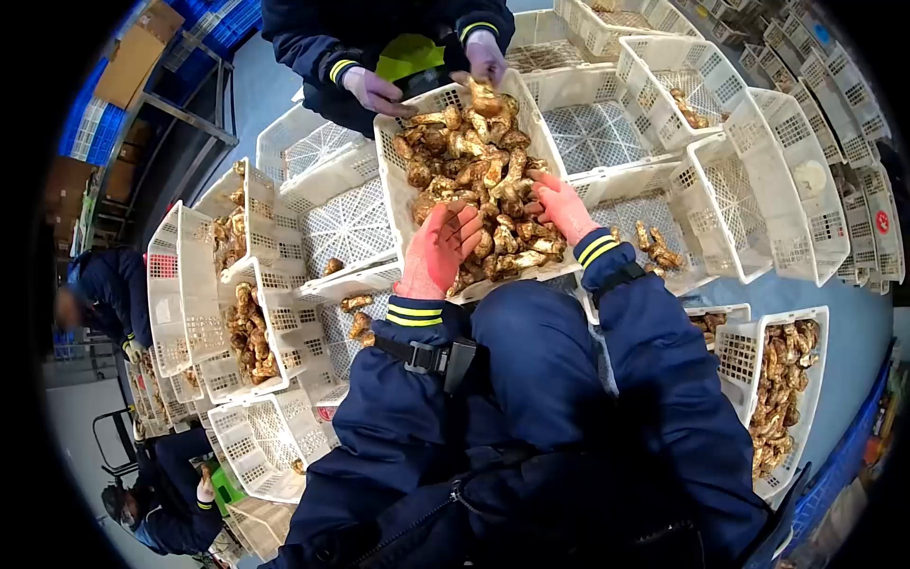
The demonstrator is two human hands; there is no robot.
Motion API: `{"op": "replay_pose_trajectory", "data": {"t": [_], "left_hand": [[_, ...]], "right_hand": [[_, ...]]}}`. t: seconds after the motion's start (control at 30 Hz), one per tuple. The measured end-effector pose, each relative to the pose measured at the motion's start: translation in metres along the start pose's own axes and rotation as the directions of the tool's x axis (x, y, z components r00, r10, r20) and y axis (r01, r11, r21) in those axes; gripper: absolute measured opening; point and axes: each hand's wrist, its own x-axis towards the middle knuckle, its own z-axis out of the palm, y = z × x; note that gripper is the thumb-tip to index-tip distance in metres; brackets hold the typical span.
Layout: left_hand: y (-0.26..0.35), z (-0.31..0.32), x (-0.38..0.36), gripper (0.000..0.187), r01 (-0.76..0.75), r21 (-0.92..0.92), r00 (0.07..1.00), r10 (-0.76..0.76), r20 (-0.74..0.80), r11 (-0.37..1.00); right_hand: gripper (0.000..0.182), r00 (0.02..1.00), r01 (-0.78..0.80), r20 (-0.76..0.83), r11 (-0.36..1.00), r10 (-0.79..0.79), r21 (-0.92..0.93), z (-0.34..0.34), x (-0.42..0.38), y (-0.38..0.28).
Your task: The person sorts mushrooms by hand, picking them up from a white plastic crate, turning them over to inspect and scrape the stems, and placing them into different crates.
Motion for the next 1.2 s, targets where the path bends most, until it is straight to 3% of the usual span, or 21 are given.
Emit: {"op": "replay_pose_trajectory", "data": {"t": [0.07,0.23,0.3,0.33,0.37,0.4,0.43,0.5,0.57,0.6,0.73,0.83,1.03,1.07,1.1,1.2], "left_hand": [[0.0,0.003,0.0,0.045,0.005,0.04,1.0,-0.005,0.007,0.999],[-0.001,0.004,-0.003,0.049,0.001,0.129,0.999,-0.006,0.037,0.992],[-0.001,0.004,-0.001,0.048,0.011,0.128,1.0,-0.015,0.027,0.992],[-0.002,0.003,-0.001,0.047,-0.004,0.126,1.0,0.004,0.005,0.992],[-0.003,0.002,-0.001,0.046,-0.019,0.123,1.0,0.022,-0.019,0.992],[-0.004,0.001,0.0,0.046,-0.017,0.121,1.0,0.019,-0.021,0.992],[-0.004,0.0,0.001,0.046,-0.022,0.098,0.999,0.025,-0.031,0.995],[-0.004,0.002,0.002,0.045,-0.023,0.071,0.999,0.026,-0.038,0.997],[-0.002,0.004,0.001,0.045,-0.016,0.08,0.999,0.019,-0.037,0.997],[-0.001,0.004,0.0,0.045,-0.016,0.078,0.999,0.018,-0.026,0.997],[0.0,0.005,-0.003,0.044,-0.03,0.089,0.999,0.031,-0.014,0.996],[-0.001,0.002,-0.001,0.045,-0.013,0.076,1.0,0.014,-0.015,0.997],[0.001,0.006,0.0,0.043,-0.015,0.112,1.0,0.017,-0.015,0.994],[0.001,0.007,0.0,0.042,-0.013,0.124,1.0,0.014,-0.008,0.992],[0.0,0.008,0.0,0.042,-0.01,0.125,1.0,0.011,-0.008,0.992],[0.0,0.008,-0.001,0.042,-0.014,0.147,1.0,0.013,0.009,0.989]], "right_hand": [[0.041,0.998,-0.008,0.064,0.956,-0.012,0.294,0.002,-0.006,-0.01],[0.039,0.977,0.12,0.138,0.954,-0.163,0.274,0.014,-0.024,-0.036],[0.039,0.985,0.107,0.12,0.982,-0.126,0.154,0.013,-0.025,-0.034],[0.038,0.993,0.117,-0.004,0.987,-0.117,0.109,0.01,-0.018,-0.026],[0.038,0.994,0.113,-0.004,0.988,-0.113,0.109,0.007,-0.017,-0.027],[0.038,0.984,0.111,-0.114,0.973,-0.136,-0.203,0.002,-0.016,-0.029],[0.038,0.959,0.065,-0.21,0.867,-0.191,-0.495,-0.001,-0.016,-0.03],[0.038,0.953,0.076,-0.228,0.886,-0.199,-0.457,-0.006,-0.007,-0.02],[0.038,0.934,0.166,-0.13,0.73,-0.332,-0.663,-0.007,0.004,-0.011],[0.039,0.96,0.103,-0.124,0.727,-0.251,-0.678,-0.004,0.004,-0.011],[0.04,0.934,0.15,-0.071,0.565,-0.35,-0.812,0.014,0.01,-0.003],[0.036,0.872,0.299,0.047,0.452,-0.488,-0.84,0.015,0.024,0.014],[0.038,0.943,0.122,0.009,0.319,-0.333,-0.94,0.028,0.035,0.012],[0.038,0.909,0.163,0.045,0.255,-0.414,-0.953,0.03,0.038,0.015],[0.039,0.924,0.13,0.036,0.222,-0.382,-0.966,0.029,0.04,0.018],[0.037,0.949,0.079,0.005,0.224,-0.316,-0.971,0.028,0.05,0.03]]}}
